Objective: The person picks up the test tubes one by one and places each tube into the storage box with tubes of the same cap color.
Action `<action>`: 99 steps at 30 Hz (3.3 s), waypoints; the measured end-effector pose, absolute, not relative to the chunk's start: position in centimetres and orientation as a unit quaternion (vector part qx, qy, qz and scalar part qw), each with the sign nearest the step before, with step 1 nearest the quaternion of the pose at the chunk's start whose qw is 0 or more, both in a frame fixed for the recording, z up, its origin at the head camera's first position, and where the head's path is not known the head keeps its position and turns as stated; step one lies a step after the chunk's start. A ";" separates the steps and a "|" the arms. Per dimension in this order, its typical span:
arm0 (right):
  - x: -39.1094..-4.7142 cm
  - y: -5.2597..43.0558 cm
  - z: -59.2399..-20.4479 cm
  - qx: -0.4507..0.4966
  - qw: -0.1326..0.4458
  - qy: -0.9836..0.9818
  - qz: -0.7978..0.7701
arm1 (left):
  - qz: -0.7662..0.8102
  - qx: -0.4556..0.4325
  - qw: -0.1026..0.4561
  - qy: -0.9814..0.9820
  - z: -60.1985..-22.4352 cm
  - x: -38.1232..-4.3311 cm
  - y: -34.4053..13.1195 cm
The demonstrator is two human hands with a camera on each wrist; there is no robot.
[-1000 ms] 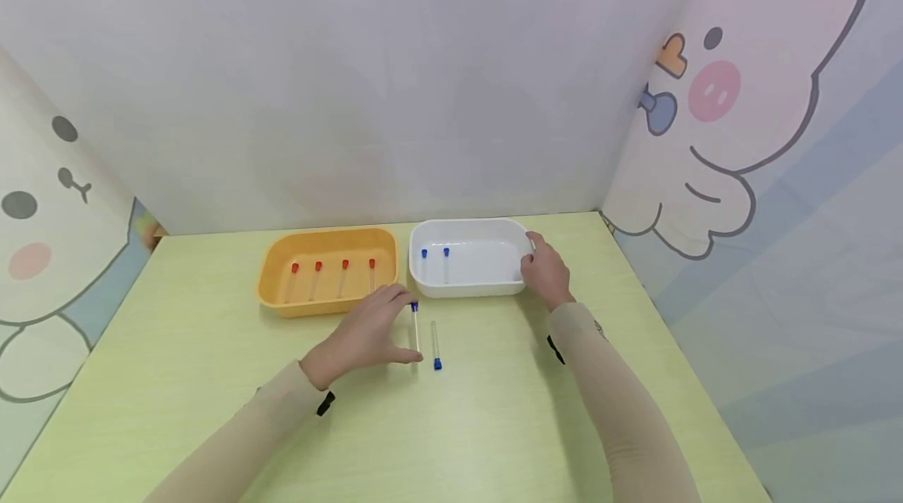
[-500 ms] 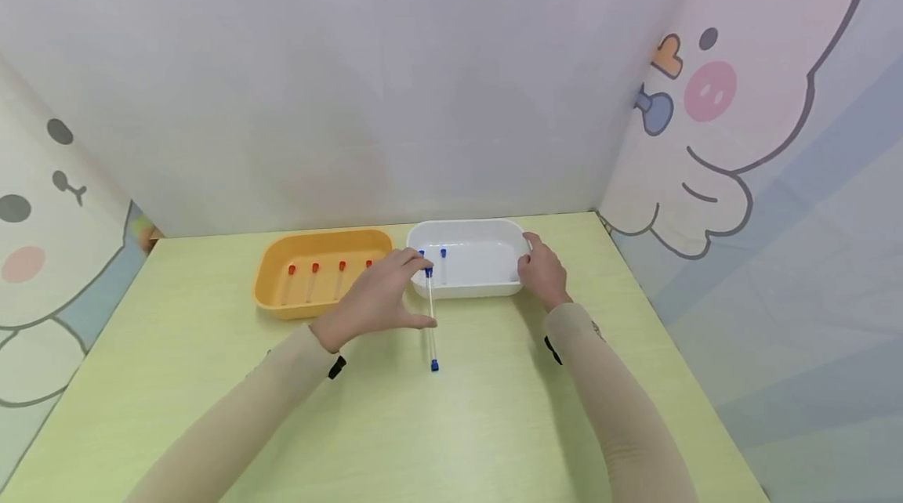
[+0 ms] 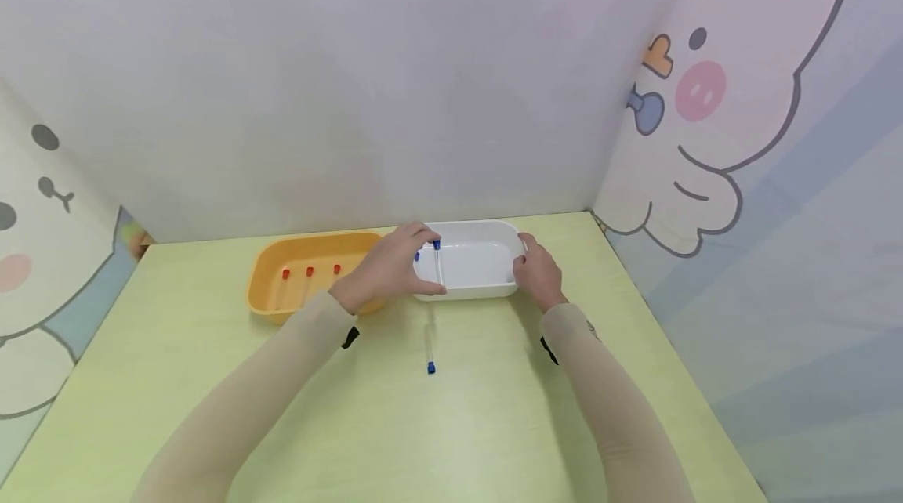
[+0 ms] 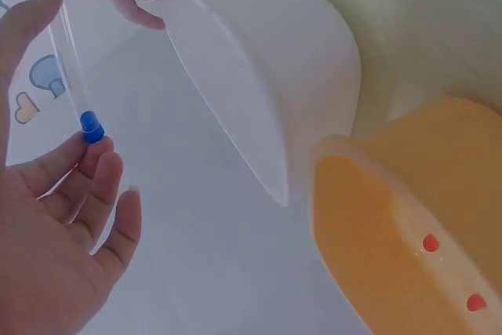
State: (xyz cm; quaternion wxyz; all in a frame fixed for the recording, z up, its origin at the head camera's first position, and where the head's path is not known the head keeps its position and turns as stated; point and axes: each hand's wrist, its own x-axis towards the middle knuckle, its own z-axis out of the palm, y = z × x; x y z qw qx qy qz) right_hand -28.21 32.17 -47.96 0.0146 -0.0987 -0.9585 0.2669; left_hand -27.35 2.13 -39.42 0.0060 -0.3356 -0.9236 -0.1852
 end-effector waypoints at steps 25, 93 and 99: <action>-28.3 32.7 -48.2 -0.104 0.019 -0.955 0.276 | -0.162 -0.315 -0.044 -0.934 -41.9 -32.3 6.4; -28.6 31.6 -48.0 -0.111 0.021 -0.956 0.272 | -0.118 -0.295 -0.099 -0.943 -46.8 -34.6 8.3; -28.4 31.6 -47.9 -0.110 0.024 -0.956 0.271 | -0.138 -0.284 -0.100 -0.944 -45.0 -34.4 7.4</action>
